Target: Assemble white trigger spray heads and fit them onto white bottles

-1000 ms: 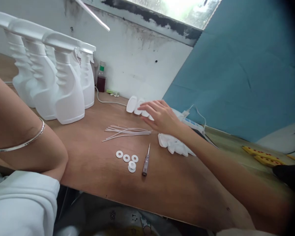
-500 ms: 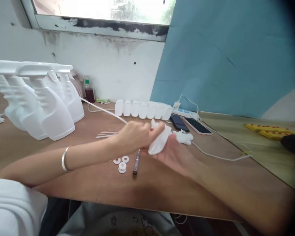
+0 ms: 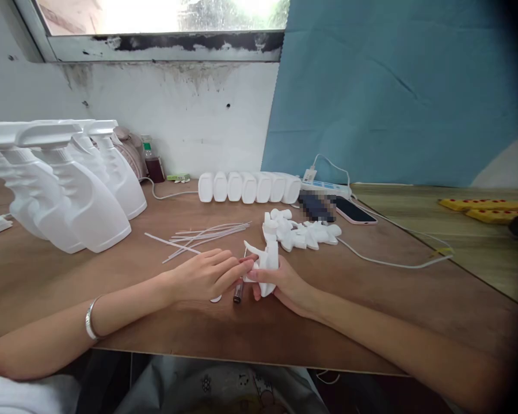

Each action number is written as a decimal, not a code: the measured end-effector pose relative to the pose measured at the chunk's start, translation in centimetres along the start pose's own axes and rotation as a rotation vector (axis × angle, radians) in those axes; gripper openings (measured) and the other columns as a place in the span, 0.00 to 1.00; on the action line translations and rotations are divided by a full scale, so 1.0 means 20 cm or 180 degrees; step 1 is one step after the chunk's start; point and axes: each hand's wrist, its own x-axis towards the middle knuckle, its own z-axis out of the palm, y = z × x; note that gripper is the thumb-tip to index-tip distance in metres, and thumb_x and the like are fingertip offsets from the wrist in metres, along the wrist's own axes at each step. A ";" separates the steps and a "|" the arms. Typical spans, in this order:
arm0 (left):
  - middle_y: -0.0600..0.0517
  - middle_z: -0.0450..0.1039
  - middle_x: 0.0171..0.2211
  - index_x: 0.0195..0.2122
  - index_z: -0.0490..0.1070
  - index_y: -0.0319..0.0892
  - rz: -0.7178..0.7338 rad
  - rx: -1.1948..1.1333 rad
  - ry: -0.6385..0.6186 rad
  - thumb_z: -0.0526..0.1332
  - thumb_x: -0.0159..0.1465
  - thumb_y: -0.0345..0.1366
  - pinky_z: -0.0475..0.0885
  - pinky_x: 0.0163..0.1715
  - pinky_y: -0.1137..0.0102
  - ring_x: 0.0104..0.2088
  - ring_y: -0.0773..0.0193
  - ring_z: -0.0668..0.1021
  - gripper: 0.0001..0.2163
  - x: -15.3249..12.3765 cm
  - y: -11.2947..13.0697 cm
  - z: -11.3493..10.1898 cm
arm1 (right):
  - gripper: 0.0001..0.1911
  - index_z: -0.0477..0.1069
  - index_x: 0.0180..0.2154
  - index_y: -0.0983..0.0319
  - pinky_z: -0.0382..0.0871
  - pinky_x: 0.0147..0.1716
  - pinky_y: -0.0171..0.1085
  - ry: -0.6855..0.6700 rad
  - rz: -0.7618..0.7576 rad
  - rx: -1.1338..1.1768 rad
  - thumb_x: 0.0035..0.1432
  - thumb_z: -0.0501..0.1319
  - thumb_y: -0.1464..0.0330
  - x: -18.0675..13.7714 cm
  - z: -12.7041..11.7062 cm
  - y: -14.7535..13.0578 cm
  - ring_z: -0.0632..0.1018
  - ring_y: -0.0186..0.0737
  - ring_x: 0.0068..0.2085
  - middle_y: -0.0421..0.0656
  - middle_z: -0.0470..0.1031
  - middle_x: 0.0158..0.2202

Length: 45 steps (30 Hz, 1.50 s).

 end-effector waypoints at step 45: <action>0.53 0.61 0.23 0.44 0.60 0.34 -0.0250 -0.0174 0.0134 0.48 0.64 0.26 0.60 0.25 0.71 0.24 0.67 0.63 0.08 -0.02 0.00 -0.01 | 0.15 0.70 0.33 0.64 0.67 0.36 0.33 -0.0063 0.0013 0.0482 0.40 0.68 0.72 -0.01 0.03 -0.02 0.71 0.32 0.33 0.40 0.69 0.30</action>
